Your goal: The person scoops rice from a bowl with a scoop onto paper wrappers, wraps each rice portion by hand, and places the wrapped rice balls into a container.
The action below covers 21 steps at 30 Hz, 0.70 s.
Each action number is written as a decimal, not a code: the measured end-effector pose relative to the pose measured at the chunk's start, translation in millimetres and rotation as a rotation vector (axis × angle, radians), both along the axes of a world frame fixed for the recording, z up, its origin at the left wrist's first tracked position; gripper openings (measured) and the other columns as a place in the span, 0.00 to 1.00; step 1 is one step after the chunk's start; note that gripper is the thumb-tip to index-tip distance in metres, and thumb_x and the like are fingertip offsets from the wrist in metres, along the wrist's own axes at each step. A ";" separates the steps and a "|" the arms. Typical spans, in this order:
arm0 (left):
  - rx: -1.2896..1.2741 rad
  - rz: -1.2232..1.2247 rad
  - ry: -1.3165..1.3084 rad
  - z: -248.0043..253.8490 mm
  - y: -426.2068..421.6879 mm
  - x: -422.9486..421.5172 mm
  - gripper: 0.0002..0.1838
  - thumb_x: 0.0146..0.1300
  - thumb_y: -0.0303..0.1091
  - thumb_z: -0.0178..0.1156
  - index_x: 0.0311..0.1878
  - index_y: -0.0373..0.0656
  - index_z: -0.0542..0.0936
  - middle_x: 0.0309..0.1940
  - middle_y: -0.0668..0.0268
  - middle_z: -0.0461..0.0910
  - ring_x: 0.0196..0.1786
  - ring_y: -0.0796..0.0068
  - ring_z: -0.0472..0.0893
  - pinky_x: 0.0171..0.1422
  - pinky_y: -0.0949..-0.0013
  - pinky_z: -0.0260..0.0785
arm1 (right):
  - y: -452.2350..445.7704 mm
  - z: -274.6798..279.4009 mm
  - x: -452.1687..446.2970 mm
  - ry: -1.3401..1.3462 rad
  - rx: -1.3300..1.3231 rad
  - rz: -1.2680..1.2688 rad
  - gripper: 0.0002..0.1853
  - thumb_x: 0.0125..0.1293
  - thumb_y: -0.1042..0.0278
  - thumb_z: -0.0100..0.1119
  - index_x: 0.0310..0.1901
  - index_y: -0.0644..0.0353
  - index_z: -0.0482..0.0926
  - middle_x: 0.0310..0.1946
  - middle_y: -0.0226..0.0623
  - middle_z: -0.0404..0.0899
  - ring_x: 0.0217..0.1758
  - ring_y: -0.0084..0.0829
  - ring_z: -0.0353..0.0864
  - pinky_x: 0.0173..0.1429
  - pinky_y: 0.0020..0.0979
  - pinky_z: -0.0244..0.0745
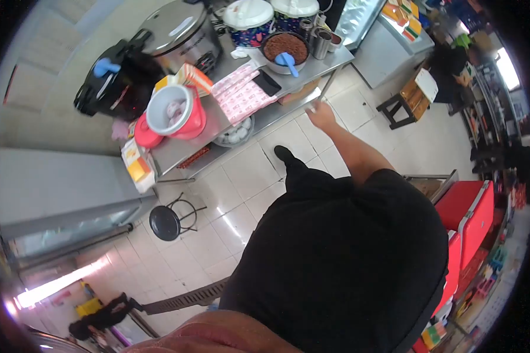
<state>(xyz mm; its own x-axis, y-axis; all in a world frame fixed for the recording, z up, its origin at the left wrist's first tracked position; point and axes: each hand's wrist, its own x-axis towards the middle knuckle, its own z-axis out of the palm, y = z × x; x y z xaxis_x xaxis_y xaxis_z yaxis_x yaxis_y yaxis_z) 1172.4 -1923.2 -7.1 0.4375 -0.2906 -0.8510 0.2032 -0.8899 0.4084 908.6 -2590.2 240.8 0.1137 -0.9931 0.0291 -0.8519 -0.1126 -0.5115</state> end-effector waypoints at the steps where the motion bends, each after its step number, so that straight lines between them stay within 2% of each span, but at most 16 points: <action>1: 0.019 -0.048 -0.012 0.3 -12.3 9.4 0.25 0.74 0.47 0.55 0.63 0.37 0.74 0.58 0.47 0.81 0.56 0.47 0.82 0.57 0.50 0.76 | -36.8 4.8 14.5 -0.062 -0.040 0.006 0.28 0.61 0.49 0.69 0.53 0.64 0.80 0.48 0.54 0.83 0.54 0.54 0.82 0.59 0.48 0.77; 3: 0.048 -0.131 -0.060 1.1 -46.2 21.4 0.25 0.74 0.47 0.55 0.62 0.36 0.75 0.58 0.47 0.81 0.57 0.47 0.82 0.58 0.50 0.76 | -91.5 28.0 47.8 -0.269 -0.161 0.064 0.31 0.59 0.54 0.72 0.59 0.61 0.76 0.52 0.55 0.79 0.55 0.58 0.80 0.59 0.49 0.77; 6: -0.009 -0.248 -0.222 4.1 -92.3 40.7 0.25 0.73 0.47 0.56 0.62 0.36 0.75 0.58 0.45 0.80 0.58 0.46 0.82 0.59 0.49 0.76 | -157.0 0.1 73.5 -0.243 -0.112 -0.038 0.34 0.58 0.59 0.73 0.64 0.57 0.71 0.57 0.53 0.73 0.57 0.58 0.79 0.60 0.50 0.77; 8: -0.207 -0.346 -0.461 7.3 -125.5 59.6 0.25 0.73 0.47 0.56 0.61 0.35 0.76 0.58 0.45 0.80 0.58 0.45 0.82 0.60 0.49 0.75 | -171.8 -9.8 78.4 -0.198 -0.038 -0.019 0.34 0.58 0.60 0.72 0.65 0.56 0.69 0.57 0.54 0.73 0.56 0.57 0.80 0.59 0.50 0.77; 9: 0.223 -0.397 -0.279 15.6 -208.3 80.3 0.26 0.70 0.49 0.58 0.57 0.33 0.79 0.57 0.40 0.80 0.60 0.41 0.79 0.64 0.50 0.72 | -182.5 -7.9 80.7 -0.146 -0.019 -0.006 0.35 0.58 0.62 0.71 0.67 0.56 0.68 0.58 0.54 0.72 0.56 0.57 0.80 0.59 0.50 0.78; 10: -0.227 -0.466 -0.476 102.2 -304.4 77.7 0.25 0.69 0.49 0.59 0.56 0.34 0.80 0.55 0.40 0.81 0.59 0.40 0.79 0.65 0.50 0.71 | -191.4 1.2 82.9 -0.146 0.000 0.005 0.35 0.58 0.62 0.71 0.67 0.56 0.68 0.58 0.54 0.72 0.56 0.57 0.80 0.59 0.50 0.78; 11: -0.126 -0.587 -0.526 126.1 -394.2 85.4 0.24 0.69 0.46 0.60 0.59 0.36 0.79 0.53 0.41 0.82 0.56 0.39 0.80 0.63 0.48 0.72 | -193.2 17.2 85.4 -0.025 0.125 0.026 0.35 0.58 0.64 0.70 0.67 0.55 0.67 0.58 0.55 0.72 0.55 0.57 0.81 0.59 0.50 0.78; 12: -0.387 -0.719 -0.672 147.4 -454.7 92.0 0.24 0.67 0.43 0.63 0.61 0.38 0.78 0.50 0.43 0.82 0.56 0.40 0.80 0.63 0.47 0.71 | -196.7 28.1 86.0 0.100 0.244 0.048 0.36 0.58 0.65 0.69 0.68 0.55 0.67 0.59 0.56 0.72 0.55 0.57 0.82 0.58 0.50 0.79; 13: -0.492 -0.864 -0.831 163.9 -516.9 98.9 0.26 0.64 0.42 0.65 0.62 0.40 0.77 0.53 0.44 0.80 0.58 0.41 0.78 0.64 0.45 0.69 | -201.2 32.5 86.4 0.106 0.256 0.062 0.36 0.58 0.65 0.69 0.68 0.55 0.67 0.59 0.56 0.72 0.55 0.57 0.82 0.58 0.50 0.79; 15: -0.651 -0.957 -0.997 186.8 -624.4 111.7 0.27 0.61 0.43 0.67 0.63 0.42 0.78 0.62 0.45 0.73 0.64 0.42 0.73 0.65 0.42 0.68 | -208.5 37.3 87.2 0.242 0.349 0.136 0.37 0.60 0.68 0.65 0.72 0.54 0.64 0.59 0.57 0.71 0.55 0.58 0.82 0.57 0.51 0.80; 18: -0.631 -0.991 -1.050 213.3 -746.4 118.1 0.35 0.59 0.48 0.68 0.68 0.48 0.73 0.67 0.53 0.72 0.71 0.47 0.69 0.70 0.40 0.62 | -217.1 32.3 89.8 0.246 0.331 0.163 0.36 0.63 0.70 0.60 0.73 0.53 0.62 0.59 0.57 0.71 0.57 0.57 0.82 0.58 0.51 0.80; 19: -0.640 -0.995 -1.045 206.9 -771.9 121.5 0.35 0.59 0.48 0.68 0.68 0.48 0.73 0.67 0.53 0.72 0.71 0.47 0.69 0.70 0.40 0.62 | -219.2 36.2 92.6 0.250 0.331 0.154 0.36 0.63 0.70 0.60 0.73 0.53 0.62 0.59 0.57 0.71 0.57 0.57 0.82 0.58 0.51 0.80; 21: -0.293 -1.091 -0.809 200.1 -817.3 126.8 0.39 0.58 0.52 0.68 0.72 0.50 0.70 0.70 0.57 0.71 0.74 0.51 0.67 0.71 0.40 0.59 | -226.0 47.9 100.7 0.296 0.384 0.159 0.34 0.64 0.72 0.57 0.73 0.54 0.63 0.60 0.57 0.71 0.57 0.58 0.82 0.59 0.51 0.80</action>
<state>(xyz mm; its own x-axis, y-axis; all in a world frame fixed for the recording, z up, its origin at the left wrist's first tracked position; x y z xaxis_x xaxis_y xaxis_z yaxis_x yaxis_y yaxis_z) 1299.2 -2740.5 193.0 0.2128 -0.9225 -0.3220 -0.9115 -0.3061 0.2748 1009.3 -2816.2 288.7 0.2124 -0.8954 -0.3914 -0.9542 -0.1037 -0.2807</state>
